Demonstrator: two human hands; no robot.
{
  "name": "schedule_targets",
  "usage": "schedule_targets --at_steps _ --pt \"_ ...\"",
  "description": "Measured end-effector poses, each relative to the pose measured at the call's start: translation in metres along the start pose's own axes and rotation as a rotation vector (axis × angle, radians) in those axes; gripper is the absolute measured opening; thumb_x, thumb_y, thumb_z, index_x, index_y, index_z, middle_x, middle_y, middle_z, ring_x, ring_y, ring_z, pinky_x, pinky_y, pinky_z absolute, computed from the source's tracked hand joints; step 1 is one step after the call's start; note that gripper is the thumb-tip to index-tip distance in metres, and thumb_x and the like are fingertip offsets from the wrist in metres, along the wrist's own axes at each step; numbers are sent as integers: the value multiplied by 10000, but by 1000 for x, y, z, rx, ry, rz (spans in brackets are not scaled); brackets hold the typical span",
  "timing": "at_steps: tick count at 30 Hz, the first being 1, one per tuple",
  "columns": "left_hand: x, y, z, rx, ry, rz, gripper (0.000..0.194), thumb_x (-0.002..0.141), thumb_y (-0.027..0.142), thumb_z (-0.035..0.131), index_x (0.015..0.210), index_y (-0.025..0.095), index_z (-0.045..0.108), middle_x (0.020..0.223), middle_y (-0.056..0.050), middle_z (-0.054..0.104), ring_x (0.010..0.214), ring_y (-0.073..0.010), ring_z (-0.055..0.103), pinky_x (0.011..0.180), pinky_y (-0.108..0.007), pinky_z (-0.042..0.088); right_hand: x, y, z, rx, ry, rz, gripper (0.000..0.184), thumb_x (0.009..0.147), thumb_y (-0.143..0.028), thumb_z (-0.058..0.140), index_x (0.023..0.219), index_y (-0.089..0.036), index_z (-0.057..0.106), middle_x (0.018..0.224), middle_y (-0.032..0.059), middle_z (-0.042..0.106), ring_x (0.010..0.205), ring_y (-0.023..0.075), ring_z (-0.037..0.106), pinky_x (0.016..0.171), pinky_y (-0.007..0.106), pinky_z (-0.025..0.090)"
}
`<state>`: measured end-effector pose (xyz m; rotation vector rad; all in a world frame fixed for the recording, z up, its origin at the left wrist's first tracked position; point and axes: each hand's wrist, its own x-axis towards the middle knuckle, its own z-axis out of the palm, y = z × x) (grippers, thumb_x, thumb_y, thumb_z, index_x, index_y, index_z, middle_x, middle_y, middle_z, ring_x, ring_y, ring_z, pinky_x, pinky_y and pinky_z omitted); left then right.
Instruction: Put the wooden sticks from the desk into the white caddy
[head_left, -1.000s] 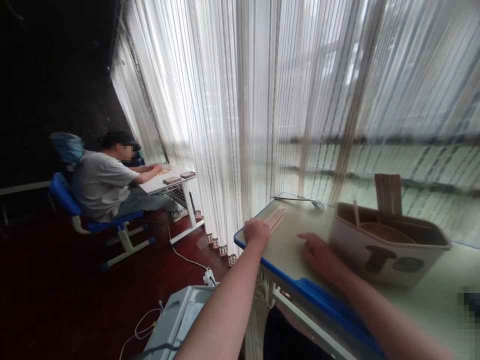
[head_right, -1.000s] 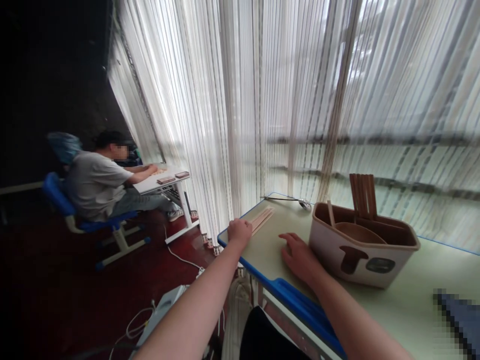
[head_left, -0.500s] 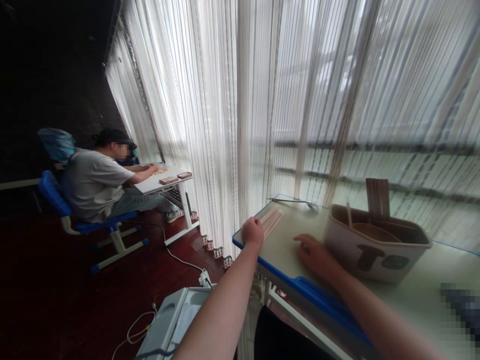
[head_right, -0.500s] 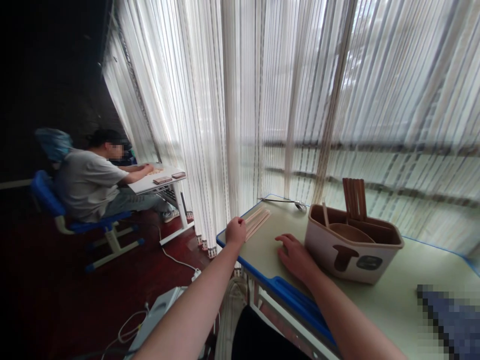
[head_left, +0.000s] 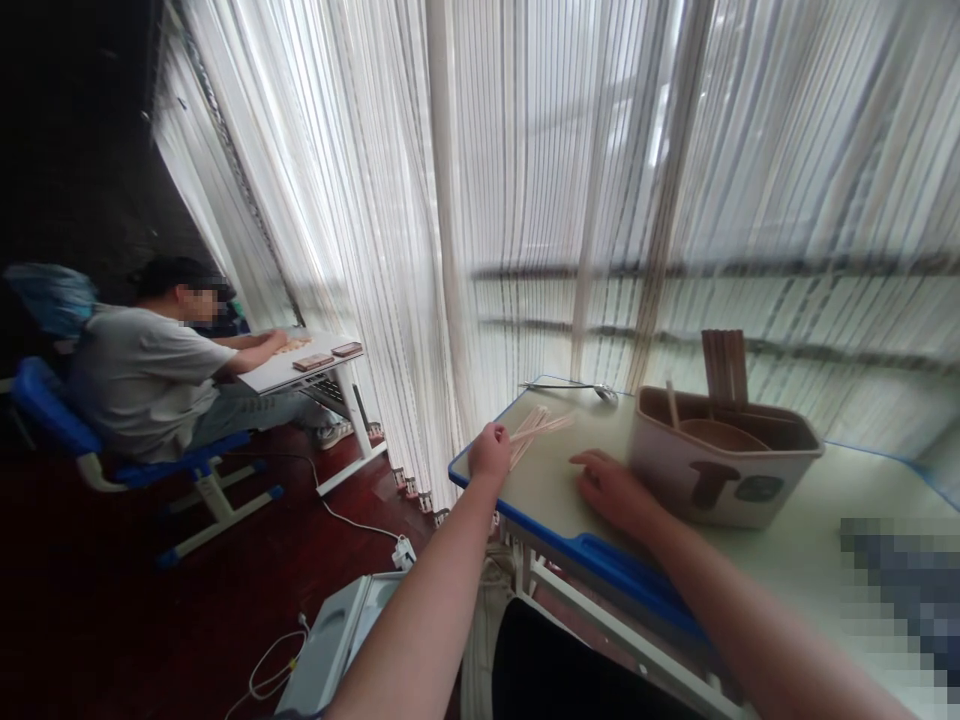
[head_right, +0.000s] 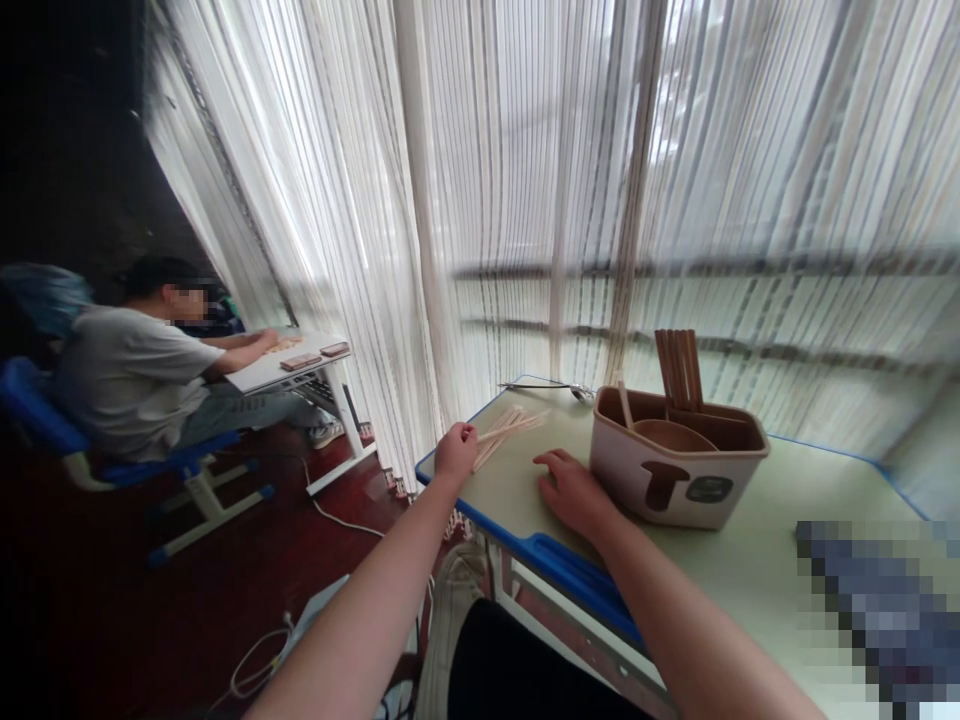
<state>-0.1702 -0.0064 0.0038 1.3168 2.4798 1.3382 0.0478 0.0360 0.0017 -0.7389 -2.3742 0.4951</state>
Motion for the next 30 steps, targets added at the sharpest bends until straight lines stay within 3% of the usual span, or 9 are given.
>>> schedule_targets --at_steps 7,12,16,24,28,30 --pt "-1 2 -1 97 -48 51 313 837 377 392 811 206 654 821 -74 675 769 -195 591 649 -265 372 -1 1 0 -19 2 3 278 798 -221 436 1048 -201 557 1075 73 547 899 173 547 848 320 417" --pt "-4 4 -1 62 28 153 319 856 356 367 850 202 647 814 -75 674 759 -190 598 640 -258 375 0 2 0 -30 1 11 275 793 -221 448 1041 -196 565 1074 78 549 919 179 545 861 331 414" --pt "-7 7 -1 -6 80 175 306 864 363 362 921 203 617 692 -54 663 688 -179 608 612 -250 377 -1 0 0 -41 5 -8 286 786 -222 466 1053 -186 561 1094 90 521 982 185 525 905 335 399" --pt "-16 16 -6 -195 133 326 300 860 379 377 905 183 599 633 -28 623 590 -144 608 574 -227 398 0 -6 -2 -29 172 -52 329 795 -227 462 1121 -211 509 1204 91 432 1124 200 443 977 383 358" --pt "-23 18 -11 -390 98 309 286 836 403 418 876 191 604 521 22 549 472 -119 567 518 -213 404 4 -7 -1 42 229 -34 449 801 -218 452 1247 -231 407 1301 102 369 910 159 543 839 356 461" --pt "-26 19 -13 -466 97 264 284 817 417 444 859 191 612 479 38 508 432 -114 544 482 -210 396 6 -6 0 76 198 -12 428 808 -226 448 1236 -231 426 1264 100 427 781 135 558 756 330 486"
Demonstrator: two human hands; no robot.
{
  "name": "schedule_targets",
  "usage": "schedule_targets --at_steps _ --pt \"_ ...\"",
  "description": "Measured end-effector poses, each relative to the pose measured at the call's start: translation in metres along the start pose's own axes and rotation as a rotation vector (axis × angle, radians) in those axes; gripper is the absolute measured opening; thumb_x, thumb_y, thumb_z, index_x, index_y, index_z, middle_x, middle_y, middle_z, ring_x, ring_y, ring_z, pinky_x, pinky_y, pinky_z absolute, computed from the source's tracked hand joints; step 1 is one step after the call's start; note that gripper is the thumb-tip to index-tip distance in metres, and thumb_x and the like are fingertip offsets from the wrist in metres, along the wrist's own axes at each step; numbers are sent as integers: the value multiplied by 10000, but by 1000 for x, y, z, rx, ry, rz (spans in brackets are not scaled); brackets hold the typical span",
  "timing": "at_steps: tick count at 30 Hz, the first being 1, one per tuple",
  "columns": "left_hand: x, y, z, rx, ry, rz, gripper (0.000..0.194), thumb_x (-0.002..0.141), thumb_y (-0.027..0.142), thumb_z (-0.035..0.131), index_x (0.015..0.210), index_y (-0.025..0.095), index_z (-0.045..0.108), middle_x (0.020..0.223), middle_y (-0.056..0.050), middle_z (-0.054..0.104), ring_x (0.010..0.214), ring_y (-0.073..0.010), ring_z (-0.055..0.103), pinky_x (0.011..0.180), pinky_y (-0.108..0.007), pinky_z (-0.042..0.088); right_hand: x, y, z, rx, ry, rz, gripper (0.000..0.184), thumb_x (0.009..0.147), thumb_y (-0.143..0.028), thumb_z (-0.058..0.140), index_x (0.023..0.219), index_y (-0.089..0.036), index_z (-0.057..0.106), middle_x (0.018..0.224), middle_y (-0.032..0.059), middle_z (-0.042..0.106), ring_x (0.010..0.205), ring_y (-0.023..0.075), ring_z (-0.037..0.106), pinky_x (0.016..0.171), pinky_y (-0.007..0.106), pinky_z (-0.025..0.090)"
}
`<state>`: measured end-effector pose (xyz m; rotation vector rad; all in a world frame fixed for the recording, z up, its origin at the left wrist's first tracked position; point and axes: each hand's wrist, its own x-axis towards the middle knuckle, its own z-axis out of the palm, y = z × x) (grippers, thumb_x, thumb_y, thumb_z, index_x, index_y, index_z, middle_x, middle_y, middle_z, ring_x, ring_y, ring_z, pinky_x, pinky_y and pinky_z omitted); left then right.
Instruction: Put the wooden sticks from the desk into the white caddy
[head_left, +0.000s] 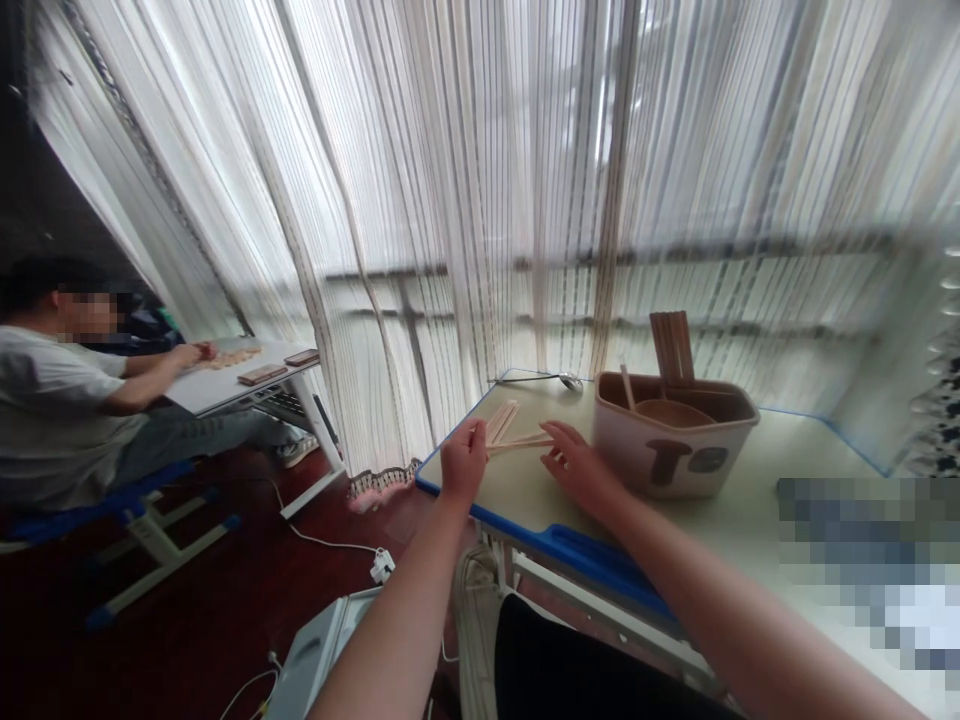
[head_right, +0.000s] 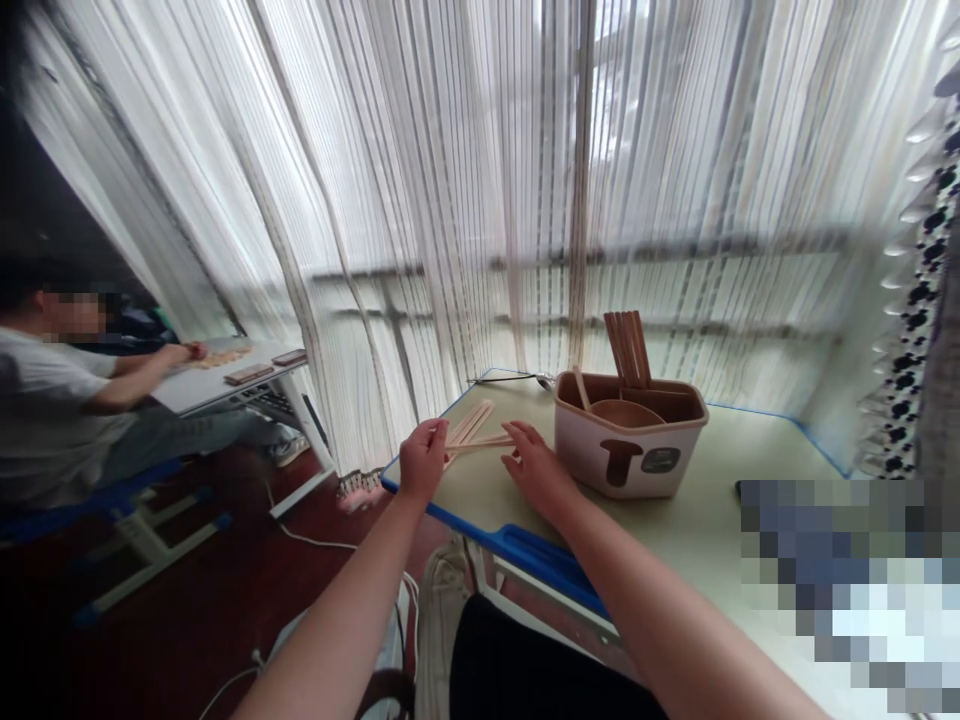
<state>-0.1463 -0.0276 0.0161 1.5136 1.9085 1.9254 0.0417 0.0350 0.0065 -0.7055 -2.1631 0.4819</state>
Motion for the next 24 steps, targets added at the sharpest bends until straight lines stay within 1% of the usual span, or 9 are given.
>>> schedule_targets --at_steps 1,3,5,6,10,13,16,19,24 --pt "-1 1 -1 -35 11 -27 286 807 424 457 853 190 615 471 42 496 416 -111 532 463 -208 390 1 0 0 -3 -17 7 379 813 -232 448 1191 -224 474 1204 93 487 768 138 560 749 325 483" --pt "-1 2 -2 -111 37 -82 295 788 439 478 845 186 618 484 44 496 389 -101 507 423 -204 371 1 -1 -1 -31 -47 9 255 826 -249 442 1038 -209 578 1038 73 586 795 157 567 760 320 466" --pt "-1 2 -3 -204 46 -121 311 775 448 485 848 178 621 485 48 486 376 -92 484 402 -200 353 1 -4 -3 -62 -60 9 203 834 -267 442 903 -203 622 924 61 619 808 170 572 751 311 457" --pt "0 1 -3 -260 45 -134 318 773 448 482 849 173 623 477 51 474 377 -88 476 399 -196 343 1 -6 -4 -74 -63 10 204 837 -276 441 872 -204 629 902 57 623 803 172 574 740 305 455" --pt "5 -7 -5 -497 5 -203 358 793 413 403 832 137 628 411 43 451 368 -67 403 397 -177 275 2 -14 -9 -96 -33 17 216 846 -285 432 876 -212 633 914 50 629 819 172 580 743 290 445" --pt "8 -14 -6 -597 -35 -292 358 781 377 377 768 118 624 392 24 466 372 -64 364 395 -175 242 2 -18 -9 -115 -25 29 215 842 -284 437 876 -209 636 907 53 635 816 175 584 740 288 443" --pt "8 -16 -6 -596 11 -318 335 771 356 366 725 129 608 383 24 465 373 -70 371 399 -180 242 0 -19 -7 -140 -47 38 223 843 -299 433 869 -215 638 903 54 637 800 177 588 723 288 446" --pt "6 -14 -5 -559 59 -275 307 767 333 352 689 144 581 381 29 461 370 -77 388 395 -188 246 -2 -19 -7 -141 -56 36 235 847 -310 424 872 -224 641 909 54 640 797 177 592 722 292 449" --pt "3 -11 -5 -488 86 -215 142 700 259 455 639 159 535 392 57 438 368 -75 407 395 -191 276 -2 -19 -10 -161 -40 35 239 849 -308 422 876 -224 644 918 56 640 792 177 593 705 283 445"
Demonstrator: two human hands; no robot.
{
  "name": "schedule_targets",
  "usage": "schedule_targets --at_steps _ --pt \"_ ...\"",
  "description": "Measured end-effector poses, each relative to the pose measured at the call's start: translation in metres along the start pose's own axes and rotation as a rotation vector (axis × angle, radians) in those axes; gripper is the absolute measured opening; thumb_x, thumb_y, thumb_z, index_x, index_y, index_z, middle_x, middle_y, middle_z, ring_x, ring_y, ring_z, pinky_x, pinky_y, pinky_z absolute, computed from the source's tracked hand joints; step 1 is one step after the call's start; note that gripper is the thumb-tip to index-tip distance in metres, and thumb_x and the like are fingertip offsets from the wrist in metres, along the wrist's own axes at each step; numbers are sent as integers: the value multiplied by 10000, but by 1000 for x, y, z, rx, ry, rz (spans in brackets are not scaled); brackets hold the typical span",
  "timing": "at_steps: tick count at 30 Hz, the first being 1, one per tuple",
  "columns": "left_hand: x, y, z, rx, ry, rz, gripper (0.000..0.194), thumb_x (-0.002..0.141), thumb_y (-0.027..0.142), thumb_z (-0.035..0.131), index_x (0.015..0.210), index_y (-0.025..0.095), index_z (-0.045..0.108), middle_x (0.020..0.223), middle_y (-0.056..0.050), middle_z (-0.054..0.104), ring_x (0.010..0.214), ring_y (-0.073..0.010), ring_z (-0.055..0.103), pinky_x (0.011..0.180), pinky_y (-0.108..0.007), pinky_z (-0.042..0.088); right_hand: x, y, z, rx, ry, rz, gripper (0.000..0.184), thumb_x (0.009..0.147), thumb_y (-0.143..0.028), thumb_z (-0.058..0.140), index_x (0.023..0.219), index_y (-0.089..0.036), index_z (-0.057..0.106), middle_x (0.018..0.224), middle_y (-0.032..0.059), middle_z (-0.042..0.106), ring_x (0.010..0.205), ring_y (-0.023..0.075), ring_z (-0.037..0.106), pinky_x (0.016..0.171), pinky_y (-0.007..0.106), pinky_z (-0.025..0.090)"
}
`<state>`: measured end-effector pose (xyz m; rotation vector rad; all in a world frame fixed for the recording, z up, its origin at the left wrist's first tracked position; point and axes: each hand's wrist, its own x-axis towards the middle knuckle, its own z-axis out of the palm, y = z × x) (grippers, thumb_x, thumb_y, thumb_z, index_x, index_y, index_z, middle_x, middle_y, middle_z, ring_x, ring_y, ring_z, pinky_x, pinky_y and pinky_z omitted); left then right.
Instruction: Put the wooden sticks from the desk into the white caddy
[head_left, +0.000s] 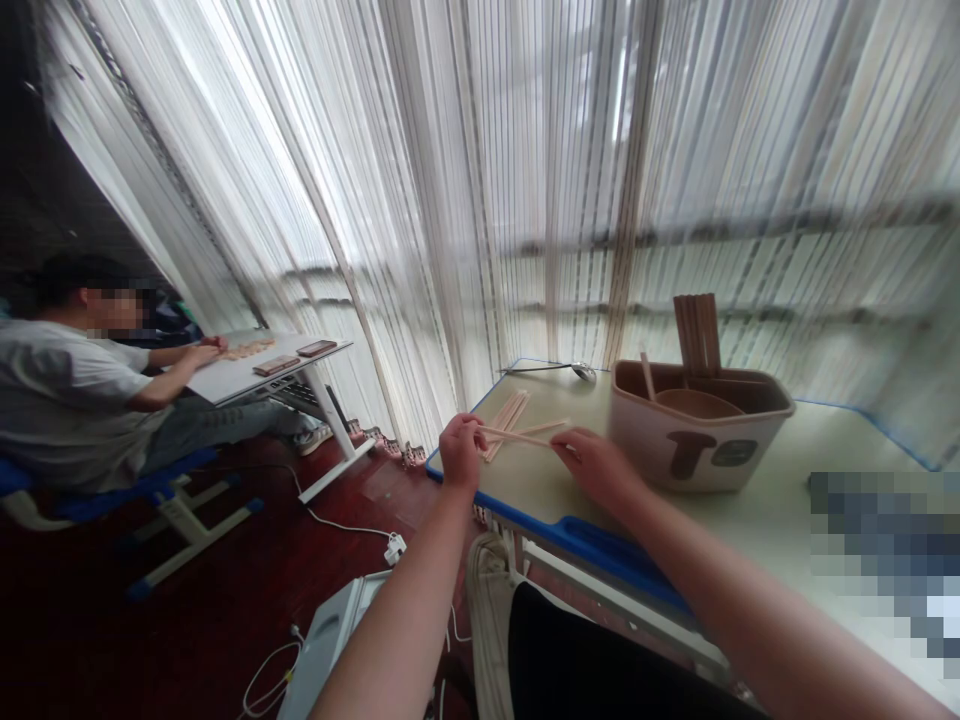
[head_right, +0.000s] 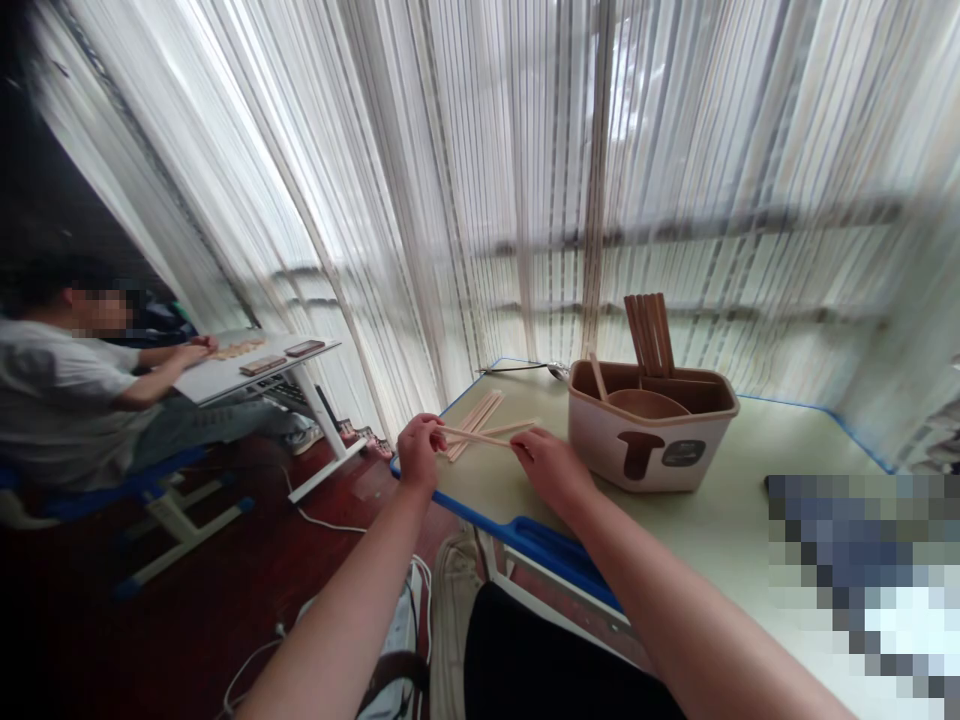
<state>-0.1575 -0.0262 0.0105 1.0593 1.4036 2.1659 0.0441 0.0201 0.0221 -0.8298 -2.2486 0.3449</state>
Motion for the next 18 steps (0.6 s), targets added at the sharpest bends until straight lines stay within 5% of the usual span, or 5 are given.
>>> schedule_targets --at_steps 6,11,18 --pt "0 -3 0 76 88 26 105 680 238 502 659 159 568 408 56 474 400 -73 422 434 -190 312 -1 -4 -3 -164 38 41 264 869 -310 387 940 -224 626 985 75 628 802 191 596 697 283 429" --pt "5 -3 -1 -73 233 16 104 656 229 522 694 146 570 459 51 485 449 -72 451 468 -188 328 0 2 -4 -210 -35 166 262 814 -246 460 1027 -200 605 1032 100 625 855 228 595 729 314 429" --pt "8 -7 -3 -118 356 15 113 670 236 469 714 154 533 479 46 482 459 -73 465 470 -187 319 4 6 2 97 53 261 268 800 -339 499 990 -187 610 884 73 653 710 172 605 652 286 452"
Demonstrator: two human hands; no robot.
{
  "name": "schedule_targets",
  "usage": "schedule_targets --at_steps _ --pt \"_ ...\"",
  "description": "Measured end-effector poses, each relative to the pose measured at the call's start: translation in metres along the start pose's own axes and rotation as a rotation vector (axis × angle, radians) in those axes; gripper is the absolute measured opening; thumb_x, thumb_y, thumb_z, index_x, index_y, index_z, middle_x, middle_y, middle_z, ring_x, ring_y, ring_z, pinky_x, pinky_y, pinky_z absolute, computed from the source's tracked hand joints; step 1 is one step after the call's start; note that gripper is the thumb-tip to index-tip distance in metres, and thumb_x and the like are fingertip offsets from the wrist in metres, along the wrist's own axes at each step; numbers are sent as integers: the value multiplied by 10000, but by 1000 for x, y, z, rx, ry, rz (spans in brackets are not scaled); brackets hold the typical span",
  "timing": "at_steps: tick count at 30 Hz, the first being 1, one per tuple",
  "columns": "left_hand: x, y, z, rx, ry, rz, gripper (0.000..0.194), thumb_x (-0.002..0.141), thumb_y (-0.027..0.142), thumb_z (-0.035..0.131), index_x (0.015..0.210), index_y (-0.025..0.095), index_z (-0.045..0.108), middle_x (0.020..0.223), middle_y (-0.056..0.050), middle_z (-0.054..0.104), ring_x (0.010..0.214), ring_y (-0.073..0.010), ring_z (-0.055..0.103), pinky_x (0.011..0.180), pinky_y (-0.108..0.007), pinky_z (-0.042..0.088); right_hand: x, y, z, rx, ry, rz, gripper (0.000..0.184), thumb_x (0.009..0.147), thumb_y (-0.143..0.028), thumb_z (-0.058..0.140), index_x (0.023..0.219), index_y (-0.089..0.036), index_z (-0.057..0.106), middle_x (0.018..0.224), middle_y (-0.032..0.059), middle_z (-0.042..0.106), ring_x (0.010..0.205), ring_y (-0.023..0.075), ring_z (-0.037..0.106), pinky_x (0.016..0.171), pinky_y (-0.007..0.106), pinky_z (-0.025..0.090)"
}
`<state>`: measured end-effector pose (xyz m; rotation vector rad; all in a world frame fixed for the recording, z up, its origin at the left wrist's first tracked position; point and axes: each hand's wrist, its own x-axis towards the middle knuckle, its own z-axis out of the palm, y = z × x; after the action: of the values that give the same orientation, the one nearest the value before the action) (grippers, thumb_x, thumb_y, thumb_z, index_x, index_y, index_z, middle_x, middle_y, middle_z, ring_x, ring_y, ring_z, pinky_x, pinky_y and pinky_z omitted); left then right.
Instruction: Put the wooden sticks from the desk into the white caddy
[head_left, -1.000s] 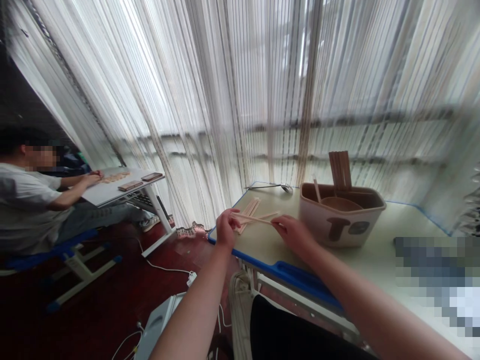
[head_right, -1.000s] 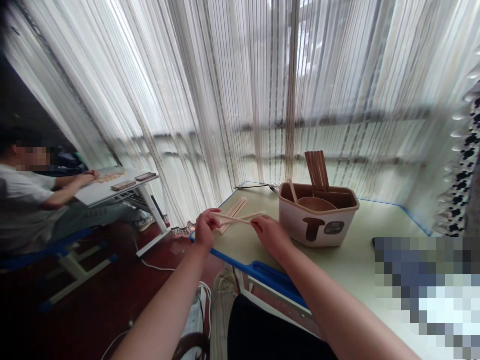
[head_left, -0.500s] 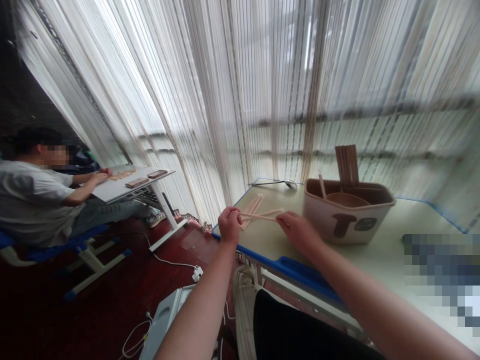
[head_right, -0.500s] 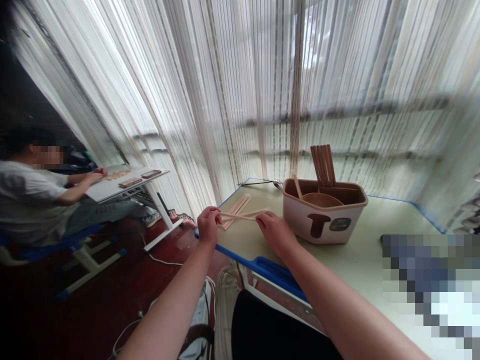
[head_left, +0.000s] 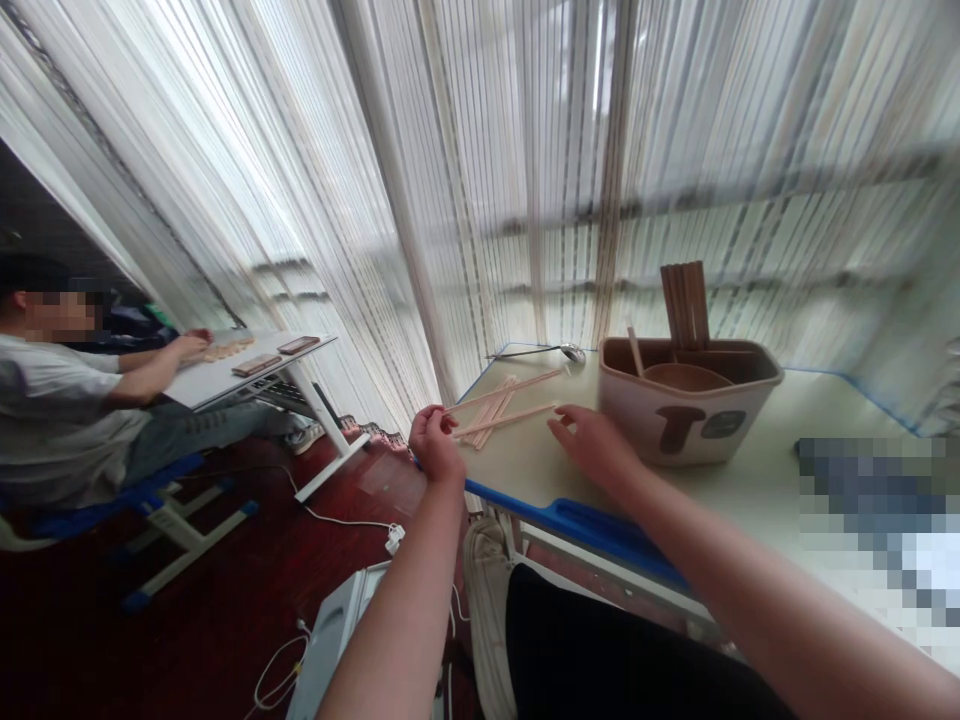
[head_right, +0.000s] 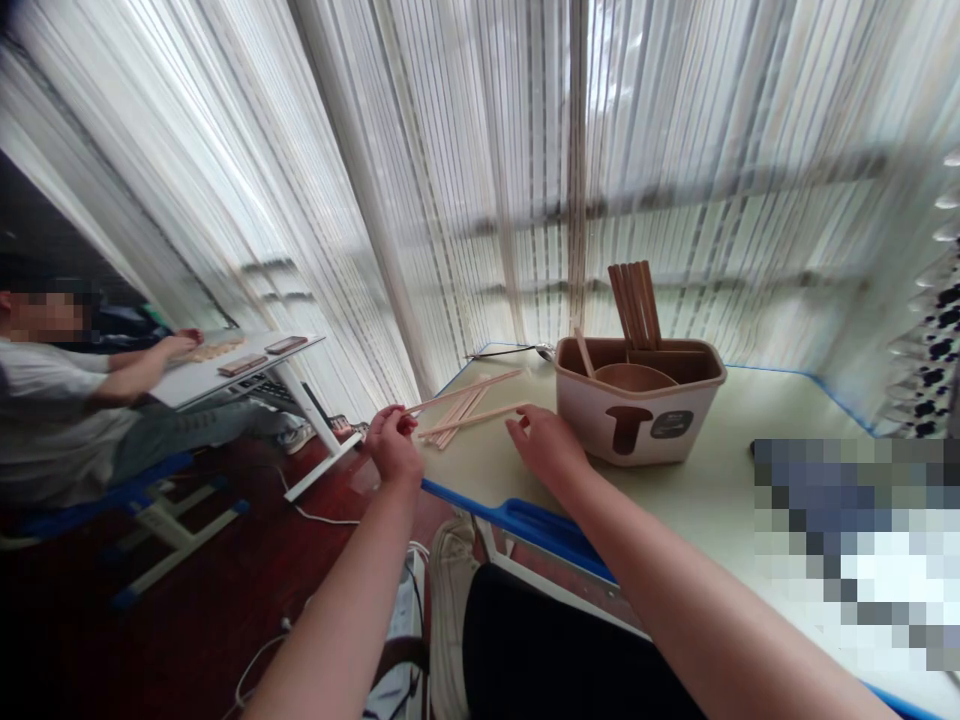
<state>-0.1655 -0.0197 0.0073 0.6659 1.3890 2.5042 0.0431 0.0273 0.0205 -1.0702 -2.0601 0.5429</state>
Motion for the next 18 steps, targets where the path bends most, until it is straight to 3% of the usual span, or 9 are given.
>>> schedule_targets --at_steps 4,8,12,18 --pt "-1 1 -2 12 -35 -13 95 654 225 451 682 163 518 478 47 475 439 -79 463 454 -195 322 -1 -10 1 567 -78 183 354 766 -433 536 1007 -176 572 853 56 649 507 105 563 413 214 411" --pt "-3 3 -4 -8 -53 -13 77 626 206 446 634 166 512 474 53 457 399 -76 434 416 -197 304 -1 -19 -4 988 -59 307 306 728 -403 605 916 -163 573 930 78 640 610 111 599 464 202 462" --pt "-4 4 -4 -32 -39 -12 79 612 188 441 622 163 516 468 52 455 392 -73 428 407 -193 291 -2 -22 -9 1135 -22 361 248 721 -366 627 861 -172 564 933 69 644 617 93 593 502 187 469" --pt "-3 4 -3 -19 -28 -15 83 619 196 436 632 167 512 465 53 451 393 -73 424 410 -191 286 -3 -23 -9 1168 -36 374 236 718 -358 631 861 -188 551 899 52 644 641 102 602 511 184 469"
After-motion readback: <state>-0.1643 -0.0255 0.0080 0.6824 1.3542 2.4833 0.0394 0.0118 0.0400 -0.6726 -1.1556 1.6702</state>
